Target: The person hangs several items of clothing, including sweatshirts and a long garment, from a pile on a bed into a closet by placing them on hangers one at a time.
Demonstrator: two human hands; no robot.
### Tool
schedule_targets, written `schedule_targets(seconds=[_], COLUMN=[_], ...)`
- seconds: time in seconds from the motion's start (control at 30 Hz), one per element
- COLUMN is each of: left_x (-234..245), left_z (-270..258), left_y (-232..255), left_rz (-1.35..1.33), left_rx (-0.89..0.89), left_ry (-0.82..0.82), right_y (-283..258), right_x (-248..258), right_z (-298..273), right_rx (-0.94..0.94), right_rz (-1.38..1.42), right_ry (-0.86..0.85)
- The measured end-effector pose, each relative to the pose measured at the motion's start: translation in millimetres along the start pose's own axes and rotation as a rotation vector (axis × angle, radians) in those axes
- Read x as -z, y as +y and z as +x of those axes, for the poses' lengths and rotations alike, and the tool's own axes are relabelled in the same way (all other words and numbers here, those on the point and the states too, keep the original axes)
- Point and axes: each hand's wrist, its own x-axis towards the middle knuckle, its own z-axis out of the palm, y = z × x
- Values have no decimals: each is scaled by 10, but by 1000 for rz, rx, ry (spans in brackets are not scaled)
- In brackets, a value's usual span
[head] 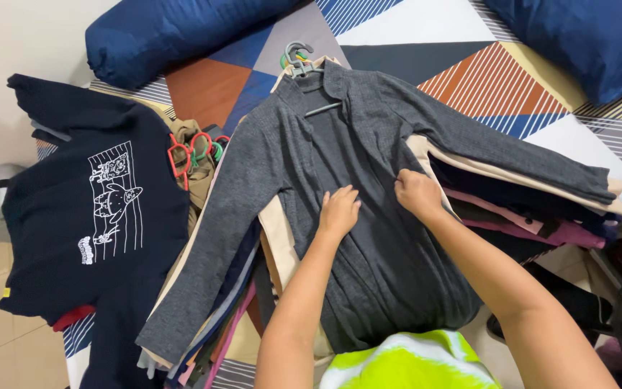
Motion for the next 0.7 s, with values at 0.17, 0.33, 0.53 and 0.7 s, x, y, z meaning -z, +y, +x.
schedule_targets(seconds=[0.17, 0.33, 0.53, 0.7], left_x=[-433, -647, -802, -781], left_z=[397, 1061, 1475, 1403], left_y=[-23, 76, 174, 75], left_rz=[-436, -1458, -1639, -1533], left_rx=[6, 593, 754, 502], left_ry=[201, -121, -41, 215], right_y=[194, 587, 868, 510], right_x=[-59, -269, -269, 50], right_z=[119, 249, 335, 463], right_rx=[-167, -215, -288, -440], right_rz=[101, 466, 848, 832], right_ry=[-148, -211, -460, -523])
